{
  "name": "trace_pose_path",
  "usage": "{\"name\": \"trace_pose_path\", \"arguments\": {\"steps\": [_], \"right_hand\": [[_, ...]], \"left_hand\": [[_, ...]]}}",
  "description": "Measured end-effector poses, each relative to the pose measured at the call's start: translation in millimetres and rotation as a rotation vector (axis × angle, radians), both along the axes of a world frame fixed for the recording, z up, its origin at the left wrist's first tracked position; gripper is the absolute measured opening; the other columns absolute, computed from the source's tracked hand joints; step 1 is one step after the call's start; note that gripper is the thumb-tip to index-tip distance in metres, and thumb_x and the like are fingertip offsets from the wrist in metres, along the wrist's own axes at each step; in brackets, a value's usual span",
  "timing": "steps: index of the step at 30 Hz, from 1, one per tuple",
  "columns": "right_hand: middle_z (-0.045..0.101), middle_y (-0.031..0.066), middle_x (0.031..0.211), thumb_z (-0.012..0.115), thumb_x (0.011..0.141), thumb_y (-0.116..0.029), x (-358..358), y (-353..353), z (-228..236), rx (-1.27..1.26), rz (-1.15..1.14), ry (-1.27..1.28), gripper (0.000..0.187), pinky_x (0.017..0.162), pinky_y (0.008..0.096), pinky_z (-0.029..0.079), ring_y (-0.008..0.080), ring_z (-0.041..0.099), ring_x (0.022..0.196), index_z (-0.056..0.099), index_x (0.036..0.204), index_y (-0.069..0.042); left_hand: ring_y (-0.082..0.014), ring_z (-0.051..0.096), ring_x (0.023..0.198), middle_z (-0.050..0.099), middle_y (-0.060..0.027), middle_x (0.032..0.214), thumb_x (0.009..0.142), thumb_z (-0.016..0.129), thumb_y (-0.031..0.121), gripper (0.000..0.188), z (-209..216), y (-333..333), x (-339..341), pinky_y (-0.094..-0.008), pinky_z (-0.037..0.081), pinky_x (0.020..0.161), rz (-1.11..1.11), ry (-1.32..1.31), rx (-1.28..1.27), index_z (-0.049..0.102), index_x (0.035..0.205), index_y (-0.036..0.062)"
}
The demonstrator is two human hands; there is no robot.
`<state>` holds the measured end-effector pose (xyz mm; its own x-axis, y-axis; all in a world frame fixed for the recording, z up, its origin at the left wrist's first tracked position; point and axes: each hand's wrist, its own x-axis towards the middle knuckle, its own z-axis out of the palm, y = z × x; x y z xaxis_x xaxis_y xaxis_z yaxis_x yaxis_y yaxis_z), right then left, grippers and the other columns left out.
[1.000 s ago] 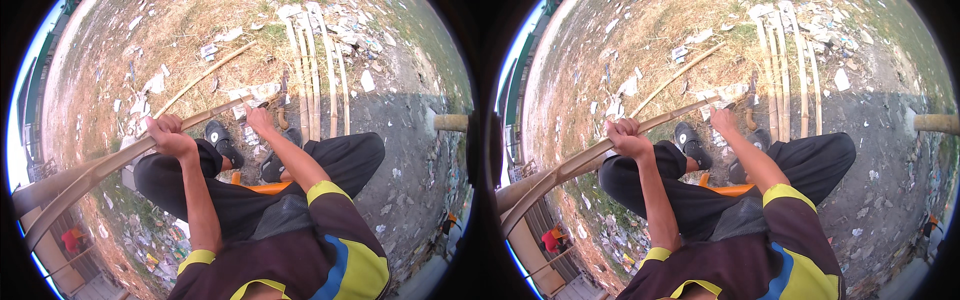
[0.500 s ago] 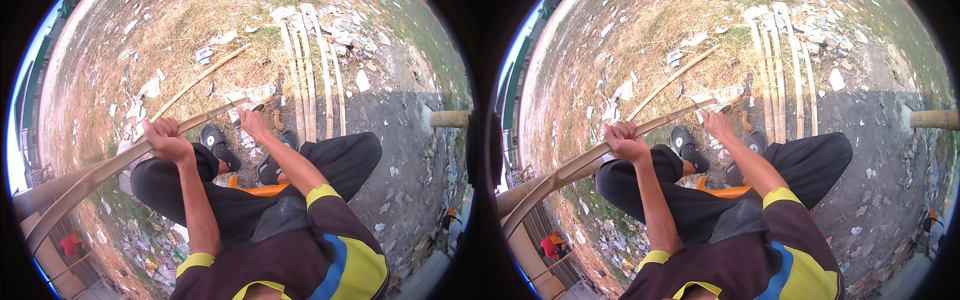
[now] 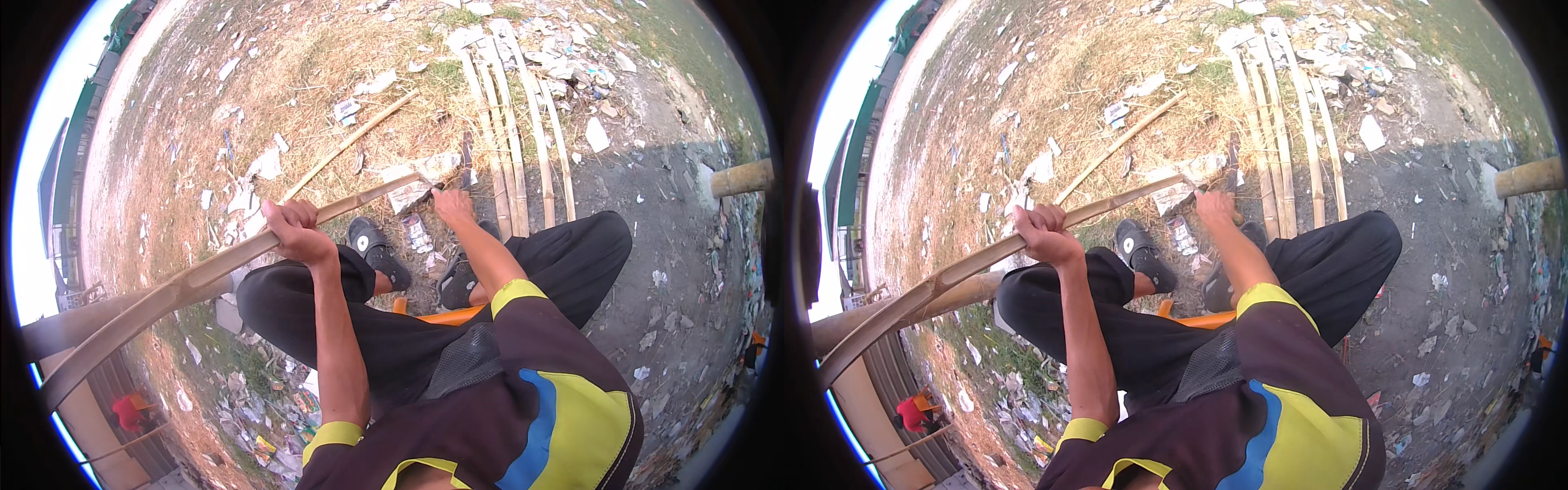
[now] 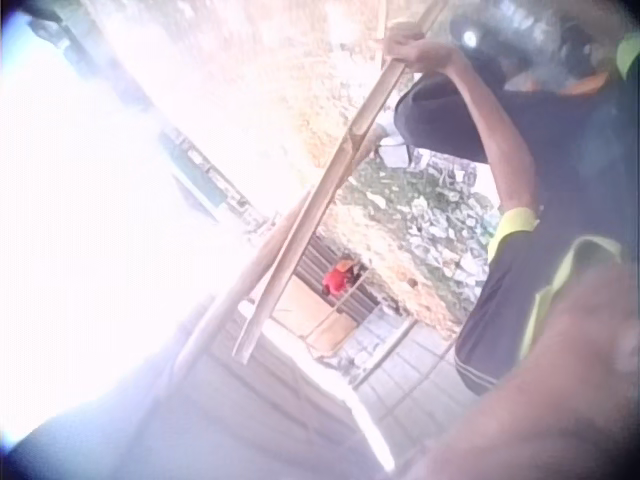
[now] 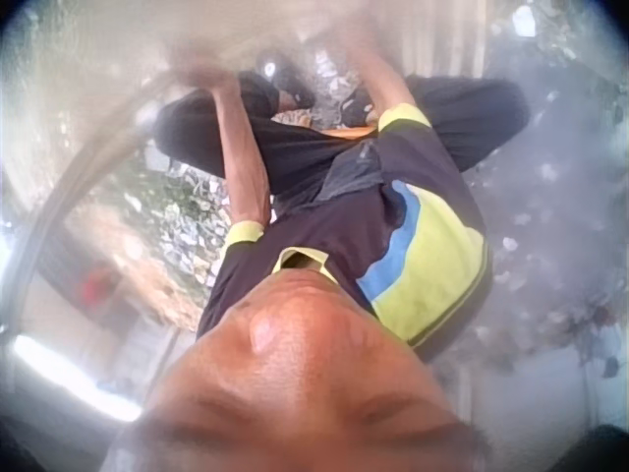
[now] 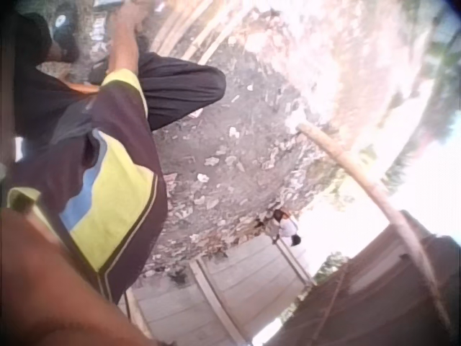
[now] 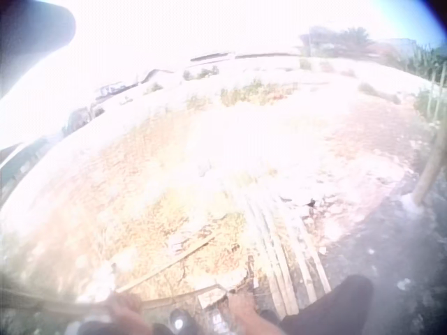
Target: The person sits cross-legged on the ground and uses a small green knife to peel the outer layer off a long bamboo pole. They hold the pole with their left hand and scrape the surface with the knife in their right hand, creating thin strips of bamboo peel.
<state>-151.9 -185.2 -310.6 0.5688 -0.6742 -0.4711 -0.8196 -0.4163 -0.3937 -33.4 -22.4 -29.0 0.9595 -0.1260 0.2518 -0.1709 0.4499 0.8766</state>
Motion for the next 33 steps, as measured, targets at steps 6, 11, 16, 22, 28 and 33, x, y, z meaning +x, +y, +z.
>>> {"name": "trace_pose_path", "arguments": {"steps": [6,11,16,22,28,33], "right_hand": [[0.066,0.0251,0.095,0.028,0.098,-0.049,-11,25,50,0.099,-0.055,-0.249,0.060,0.086,0.0484,0.047,0.0418,0.063,0.093,0.067,0.097,-0.003],[0.065,0.0273,0.079,0.027,0.098,-0.049,20,37,67,0.188,0.007,-0.463,0.064,0.084,0.0474,0.046,0.0456,0.063,0.082,0.066,0.088,0.001],[0.065,0.0278,0.086,0.027,0.098,-0.049,6,23,71,0.198,-0.027,-0.340,0.069,0.083,0.0493,0.046,0.0462,0.061,0.085,0.066,0.082,0.004],[0.062,0.0324,0.089,0.025,0.099,-0.047,12,48,155,0.273,0.145,-0.613,0.067,0.085,0.0505,0.045,0.0448,0.061,0.091,0.065,0.089,0.005],[0.059,0.0267,0.072,0.032,0.100,-0.030,-1,50,128,0.179,0.086,-0.516,0.046,0.068,0.0518,0.043,0.0465,0.057,0.072,0.054,0.078,0.003],[0.058,0.0280,0.068,0.033,0.099,-0.031,-3,70,171,0.212,0.101,-0.766,0.048,0.068,0.0537,0.042,0.0470,0.057,0.070,0.056,0.077,0.004]], "left_hand": [[-0.0090,0.012,0.045,0.019,0.0032,0.048,0.100,0.038,0.026,0.047,-6,1,1,-0.0287,0.015,0.045,-0.017,-0.028,0.000,0.021,0.057,0.0150],[-0.0092,0.012,0.045,0.017,0.0032,0.048,0.100,0.036,0.024,0.046,-9,4,3,-0.0293,0.016,0.046,-0.280,-0.079,-0.035,0.022,0.057,0.0146],[-0.0097,0.012,0.046,0.017,0.0031,0.048,0.100,0.034,0.020,0.045,-11,12,8,-0.0303,0.018,0.049,-0.446,-0.141,-0.039,0.023,0.057,0.0143],[-0.0102,0.015,0.042,0.020,0.0019,0.045,0.091,0.043,0.016,0.043,-10,14,8,-0.0305,0.017,0.046,-0.615,-0.195,-0.088,0.025,0.052,0.0123],[-0.0114,0.017,0.039,0.022,-0.0011,0.042,0.078,0.050,0.015,0.042,1,8,3,-0.0305,0.015,0.042,-0.741,-0.229,-0.061,0.021,0.049,0.0078],[-0.0119,0.017,0.039,0.022,-0.0020,0.042,0.076,0.050,0.015,0.041,1,9,1,-0.0309,0.015,0.042,-0.747,-0.245,-0.021,0.021,0.049,0.0062]]}}
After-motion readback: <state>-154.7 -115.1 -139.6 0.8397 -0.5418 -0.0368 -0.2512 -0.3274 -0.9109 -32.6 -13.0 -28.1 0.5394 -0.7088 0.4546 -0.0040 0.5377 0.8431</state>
